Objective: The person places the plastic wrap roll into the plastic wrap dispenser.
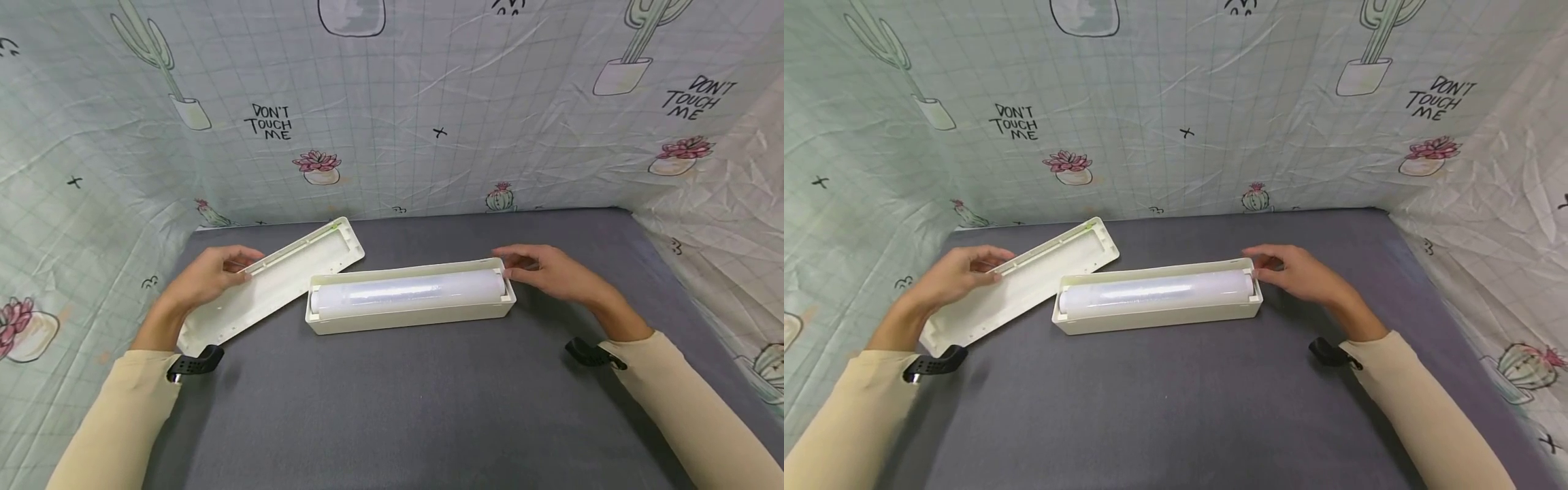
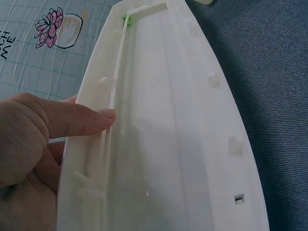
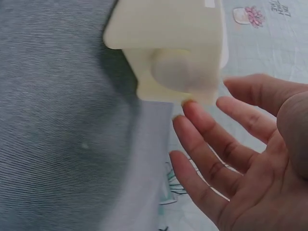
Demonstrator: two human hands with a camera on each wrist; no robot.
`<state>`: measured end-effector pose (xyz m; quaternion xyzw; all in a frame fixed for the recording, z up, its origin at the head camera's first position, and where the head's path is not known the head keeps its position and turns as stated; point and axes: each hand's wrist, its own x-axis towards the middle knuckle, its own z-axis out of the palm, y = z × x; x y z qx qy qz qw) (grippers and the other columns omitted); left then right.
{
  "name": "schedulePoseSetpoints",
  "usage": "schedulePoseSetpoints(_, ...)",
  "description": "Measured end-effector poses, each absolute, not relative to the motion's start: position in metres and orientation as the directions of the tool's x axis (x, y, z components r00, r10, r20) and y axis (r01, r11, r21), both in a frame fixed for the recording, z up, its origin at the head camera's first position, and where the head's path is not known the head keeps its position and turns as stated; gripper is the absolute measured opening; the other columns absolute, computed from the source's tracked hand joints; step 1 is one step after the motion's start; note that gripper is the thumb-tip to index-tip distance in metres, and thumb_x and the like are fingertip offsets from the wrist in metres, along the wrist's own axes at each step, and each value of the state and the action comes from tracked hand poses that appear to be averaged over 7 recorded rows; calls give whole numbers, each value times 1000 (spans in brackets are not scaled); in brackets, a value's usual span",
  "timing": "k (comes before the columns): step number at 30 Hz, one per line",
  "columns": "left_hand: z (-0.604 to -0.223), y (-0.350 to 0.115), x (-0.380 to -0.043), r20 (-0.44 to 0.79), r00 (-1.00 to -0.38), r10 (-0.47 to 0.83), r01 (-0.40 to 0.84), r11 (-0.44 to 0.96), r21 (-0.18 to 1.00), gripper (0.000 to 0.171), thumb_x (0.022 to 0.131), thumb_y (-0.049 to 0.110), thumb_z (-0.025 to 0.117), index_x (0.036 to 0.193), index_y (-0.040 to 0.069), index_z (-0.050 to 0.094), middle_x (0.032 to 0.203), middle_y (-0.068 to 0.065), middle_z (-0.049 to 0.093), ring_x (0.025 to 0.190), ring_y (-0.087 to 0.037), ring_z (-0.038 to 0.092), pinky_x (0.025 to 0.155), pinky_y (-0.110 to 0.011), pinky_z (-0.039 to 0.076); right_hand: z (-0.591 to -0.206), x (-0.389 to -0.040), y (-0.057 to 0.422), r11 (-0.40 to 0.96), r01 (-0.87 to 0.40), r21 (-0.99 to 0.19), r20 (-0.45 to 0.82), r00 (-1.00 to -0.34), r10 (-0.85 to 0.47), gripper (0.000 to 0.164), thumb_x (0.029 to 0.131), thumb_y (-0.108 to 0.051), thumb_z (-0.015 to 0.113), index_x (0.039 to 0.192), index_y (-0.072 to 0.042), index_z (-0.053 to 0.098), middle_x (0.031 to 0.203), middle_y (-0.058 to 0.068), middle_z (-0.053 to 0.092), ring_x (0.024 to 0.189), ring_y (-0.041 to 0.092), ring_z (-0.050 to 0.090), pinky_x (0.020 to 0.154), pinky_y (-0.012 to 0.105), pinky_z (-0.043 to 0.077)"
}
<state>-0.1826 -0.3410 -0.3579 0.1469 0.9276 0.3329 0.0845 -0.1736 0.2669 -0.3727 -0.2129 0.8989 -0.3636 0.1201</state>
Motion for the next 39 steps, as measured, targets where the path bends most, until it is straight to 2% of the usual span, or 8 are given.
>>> schedulePoseSetpoints(7,-343,-332,-187,23,-945,327,274,750,602,35,96,-2,63,131,3,67,125,-21,68,106,-35,65,77,-17,49,-359,-175,262,668,-300,-681,-2,-911,-411,40,105,-26,59,145,-21,57,124,6,69,115,22,62,95,43,48)
schedulePoseSetpoints(12,-325,-320,-191,36,-955,296,259,764,591,33,96,-2,64,128,5,69,126,-19,67,109,-35,64,79,-17,48,-350,-177,256,652,-274,-708,33,-934,-357,39,103,-33,60,142,-26,60,126,1,68,115,16,61,92,30,47)
schedulePoseSetpoints(17,-308,-308,-195,58,-957,285,262,757,599,33,95,-2,65,127,5,69,124,-18,68,110,-34,64,80,-15,46,-342,-179,248,555,-240,-796,22,-929,-370,41,106,-31,55,146,-21,55,125,8,69,116,23,65,92,22,50)
schedulePoseSetpoints(20,-300,-301,-197,80,-952,294,283,757,589,32,95,-1,66,126,5,69,123,-18,69,109,-34,64,80,-14,45,-339,-182,243,498,-230,-836,22,-921,-389,43,107,-31,52,148,-18,53,124,12,69,114,22,66,93,24,53)
schedulePoseSetpoints(27,-284,-278,-199,96,-940,326,319,747,584,30,96,2,65,125,9,71,122,-15,69,109,-30,65,79,-16,46,-330,-183,226,419,-159,-894,-16,-924,-383,50,106,-47,48,149,-20,50,123,15,70,112,22,69,97,35,54)
schedulePoseSetpoints(34,-279,-253,-201,128,-917,378,380,727,572,32,93,-4,63,121,10,72,118,-11,71,107,-25,65,80,-19,48,-325,-184,210,308,-119,-944,-26,-903,-428,63,108,-56,31,154,-15,43,122,13,72,109,29,70,97,39,54)
schedulePoseSetpoints(39,-279,-237,-199,145,-897,417,420,706,571,33,92,-6,63,119,10,72,118,-10,71,108,-25,65,83,-25,51,-325,-184,201,248,-98,-964,-31,-884,-467,68,107,-59,25,157,-14,38,125,16,70,110,30,70,99,42,53)
